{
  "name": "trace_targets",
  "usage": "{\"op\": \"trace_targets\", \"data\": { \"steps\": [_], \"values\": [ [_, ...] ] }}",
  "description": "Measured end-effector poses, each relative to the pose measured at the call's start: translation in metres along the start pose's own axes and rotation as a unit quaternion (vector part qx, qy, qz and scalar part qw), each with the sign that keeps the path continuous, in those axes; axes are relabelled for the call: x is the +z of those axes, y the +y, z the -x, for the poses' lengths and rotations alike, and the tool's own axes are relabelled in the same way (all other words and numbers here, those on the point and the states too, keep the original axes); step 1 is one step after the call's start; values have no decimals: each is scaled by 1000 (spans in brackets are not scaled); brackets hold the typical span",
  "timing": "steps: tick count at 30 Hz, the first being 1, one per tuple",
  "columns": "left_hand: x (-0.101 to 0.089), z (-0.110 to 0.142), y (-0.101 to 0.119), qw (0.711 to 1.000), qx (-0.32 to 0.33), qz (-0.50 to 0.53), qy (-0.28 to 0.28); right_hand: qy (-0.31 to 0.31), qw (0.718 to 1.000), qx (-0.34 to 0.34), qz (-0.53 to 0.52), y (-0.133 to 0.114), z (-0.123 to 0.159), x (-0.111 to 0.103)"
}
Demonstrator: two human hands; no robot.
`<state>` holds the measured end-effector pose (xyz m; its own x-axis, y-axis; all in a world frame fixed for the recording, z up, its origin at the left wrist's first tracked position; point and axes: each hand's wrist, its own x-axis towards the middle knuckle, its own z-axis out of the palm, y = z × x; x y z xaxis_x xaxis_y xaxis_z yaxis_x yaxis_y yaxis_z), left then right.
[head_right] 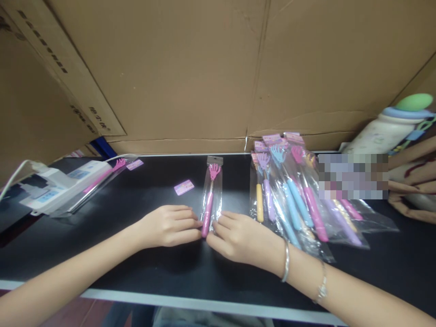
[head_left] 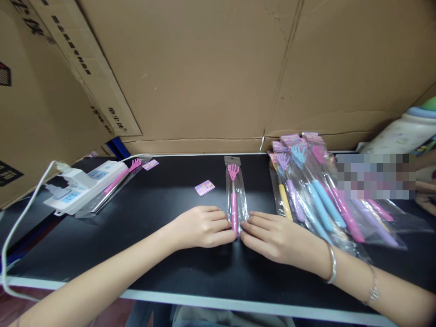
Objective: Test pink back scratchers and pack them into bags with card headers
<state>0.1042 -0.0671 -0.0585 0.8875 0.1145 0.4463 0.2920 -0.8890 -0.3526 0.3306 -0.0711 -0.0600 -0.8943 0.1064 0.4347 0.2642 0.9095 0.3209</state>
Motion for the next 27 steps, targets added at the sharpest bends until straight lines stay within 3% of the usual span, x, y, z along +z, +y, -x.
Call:
{"op": "trace_targets", "data": {
  "steps": [11, 27],
  "values": [
    [1, 0, -1, 999, -17, 31, -4, 6, 1000, -9, -13, 2, 0, -3],
    [0, 1, 2, 989, -90, 108, -39, -49, 997, 35, -40, -2, 3, -4]
  ]
}}
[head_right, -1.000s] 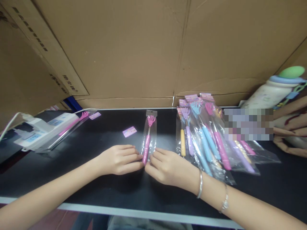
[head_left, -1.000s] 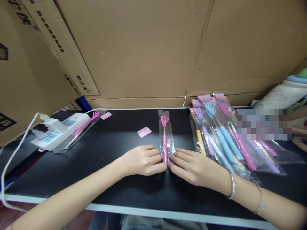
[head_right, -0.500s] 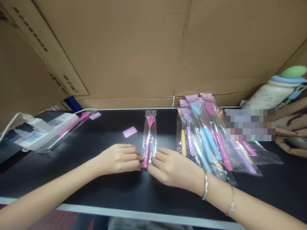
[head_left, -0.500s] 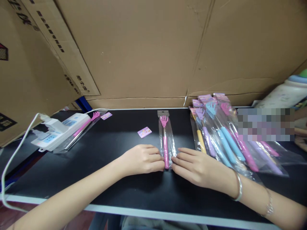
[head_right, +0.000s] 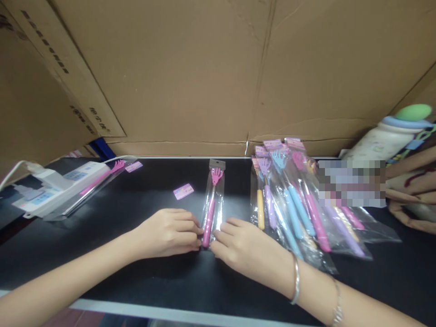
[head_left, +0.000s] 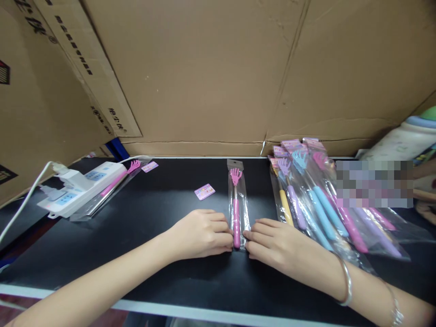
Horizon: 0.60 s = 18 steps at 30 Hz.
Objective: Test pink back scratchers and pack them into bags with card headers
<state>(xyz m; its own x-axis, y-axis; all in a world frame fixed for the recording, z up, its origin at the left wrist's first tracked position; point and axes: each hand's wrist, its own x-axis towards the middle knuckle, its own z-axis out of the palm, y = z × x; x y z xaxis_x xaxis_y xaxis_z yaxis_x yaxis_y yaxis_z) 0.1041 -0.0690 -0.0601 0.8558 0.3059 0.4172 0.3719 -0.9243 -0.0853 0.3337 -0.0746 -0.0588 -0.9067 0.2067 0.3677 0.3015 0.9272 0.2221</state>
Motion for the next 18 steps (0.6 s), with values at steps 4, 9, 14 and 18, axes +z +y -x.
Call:
{"op": "trace_targets", "data": {
  "steps": [4, 9, 14, 18],
  "values": [
    [1, 1, 1, 1000, -4, 2, -12, -17, 1000, 11, 6, -3, 1, -2],
    [0, 0, 1, 1000, -1, 1, -17, -37, 999, 19, 6, -3, 3, -4],
    [-2, -1, 3, 1000, 1, 7, -24, -38, 999, 27, -9, -5, 5, -3],
    [-3, -1, 4, 1000, 4, 6, -20, -53, 996, 49, -44, -3, 5, -6]
  ]
}}
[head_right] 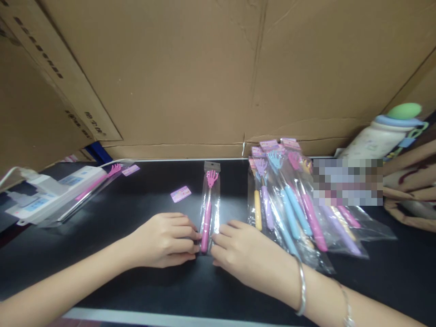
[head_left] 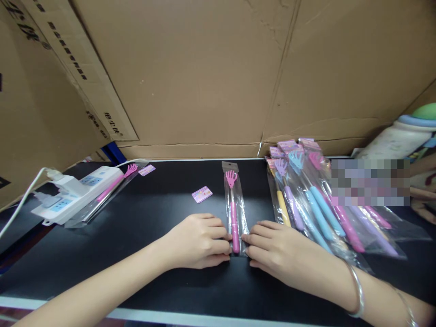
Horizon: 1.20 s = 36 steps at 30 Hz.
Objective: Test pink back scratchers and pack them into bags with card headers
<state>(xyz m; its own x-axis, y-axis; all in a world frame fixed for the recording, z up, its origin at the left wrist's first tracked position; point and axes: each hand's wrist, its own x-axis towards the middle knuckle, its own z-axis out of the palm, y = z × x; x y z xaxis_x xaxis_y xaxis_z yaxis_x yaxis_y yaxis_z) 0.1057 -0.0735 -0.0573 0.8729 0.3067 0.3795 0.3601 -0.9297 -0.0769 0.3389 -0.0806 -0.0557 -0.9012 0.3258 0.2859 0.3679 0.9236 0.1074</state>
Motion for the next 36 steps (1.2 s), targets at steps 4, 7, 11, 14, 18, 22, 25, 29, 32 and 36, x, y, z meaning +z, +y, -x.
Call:
{"op": "trace_targets", "data": {
  "steps": [4, 7, 11, 14, 18, 22, 25, 29, 32, 36],
  "values": [
    [1, 2, 2, 1000, 2, -21, 4, -69, 992, 48, -89, 5, -1, -11],
    [1, 2, 2, 999, 0, -34, 6, -105, 983, 67, -138, 9, -2, -18],
    [2, 2, 3, 999, 7, -38, 14, -125, 973, 77, -178, 15, -3, -21],
    [2, 2, 4, 999, 12, -43, 6, -134, 968, 73, -199, 18, -4, -20],
    [2, 2, 5, 999, 5, -40, -7, -136, 968, 73, -198, 19, -5, -20],
    [3, 2, 2, 1000, -18, 1, -10, -133, 970, 73, -191, 17, -5, -20],
    [4, 2, 0, 999, -26, 28, -9, -130, 972, 74, -183, 15, -4, -16],
    [4, 3, -7, 999, -21, 24, -6, -117, 976, 80, -167, 14, -3, -10],
    [3, 6, -18, 998, -56, 6, -9, -119, 977, 87, -156, 14, -2, -8],
    [2, 14, -38, 986, -163, -34, -16, -122, 977, 93, -150, 14, -2, -9]
  ]
}}
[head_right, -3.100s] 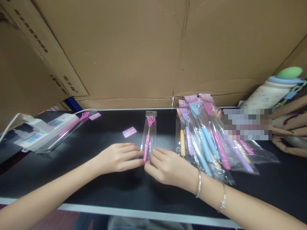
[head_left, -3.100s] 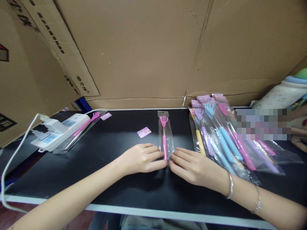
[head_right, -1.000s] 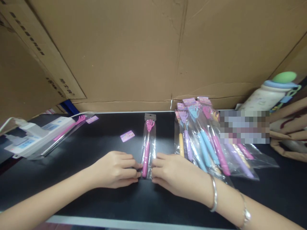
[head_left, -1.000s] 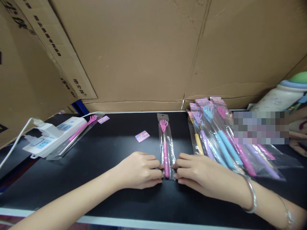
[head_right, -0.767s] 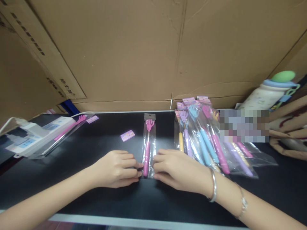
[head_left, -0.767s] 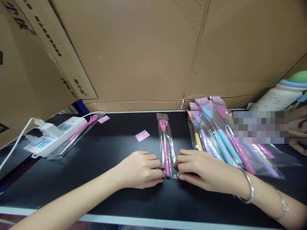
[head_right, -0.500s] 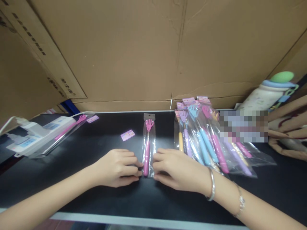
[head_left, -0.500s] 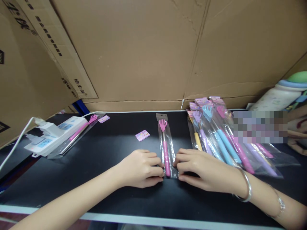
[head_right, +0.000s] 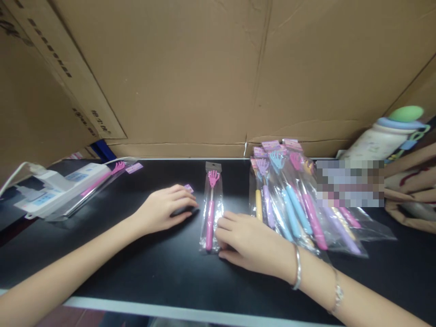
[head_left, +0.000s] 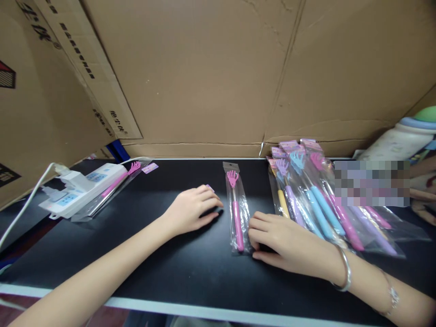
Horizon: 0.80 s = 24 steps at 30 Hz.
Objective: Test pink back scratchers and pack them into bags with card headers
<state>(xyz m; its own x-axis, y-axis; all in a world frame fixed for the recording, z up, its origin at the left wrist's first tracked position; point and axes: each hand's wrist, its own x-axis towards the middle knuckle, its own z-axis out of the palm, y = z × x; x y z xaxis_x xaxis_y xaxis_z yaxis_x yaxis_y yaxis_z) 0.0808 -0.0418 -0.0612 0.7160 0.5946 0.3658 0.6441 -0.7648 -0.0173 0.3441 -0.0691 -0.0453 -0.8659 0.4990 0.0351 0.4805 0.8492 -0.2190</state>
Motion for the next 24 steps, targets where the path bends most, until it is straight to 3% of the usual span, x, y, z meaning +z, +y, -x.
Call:
{"op": "trace_targets", "data": {
  "steps": [4, 7, 24],
  "values": [
    [3, 4, -17, 994, -103, -38, -15, 10, 1000, -3, 13, -2, 0, -2],
    [5, 5, -20, 988, -142, -40, -34, 9, 1000, 2, 29, -4, -1, -3],
    [3, 4, -15, 991, -121, -49, -31, 70, 984, -83, 144, 5, -12, -7]
  ]
}}
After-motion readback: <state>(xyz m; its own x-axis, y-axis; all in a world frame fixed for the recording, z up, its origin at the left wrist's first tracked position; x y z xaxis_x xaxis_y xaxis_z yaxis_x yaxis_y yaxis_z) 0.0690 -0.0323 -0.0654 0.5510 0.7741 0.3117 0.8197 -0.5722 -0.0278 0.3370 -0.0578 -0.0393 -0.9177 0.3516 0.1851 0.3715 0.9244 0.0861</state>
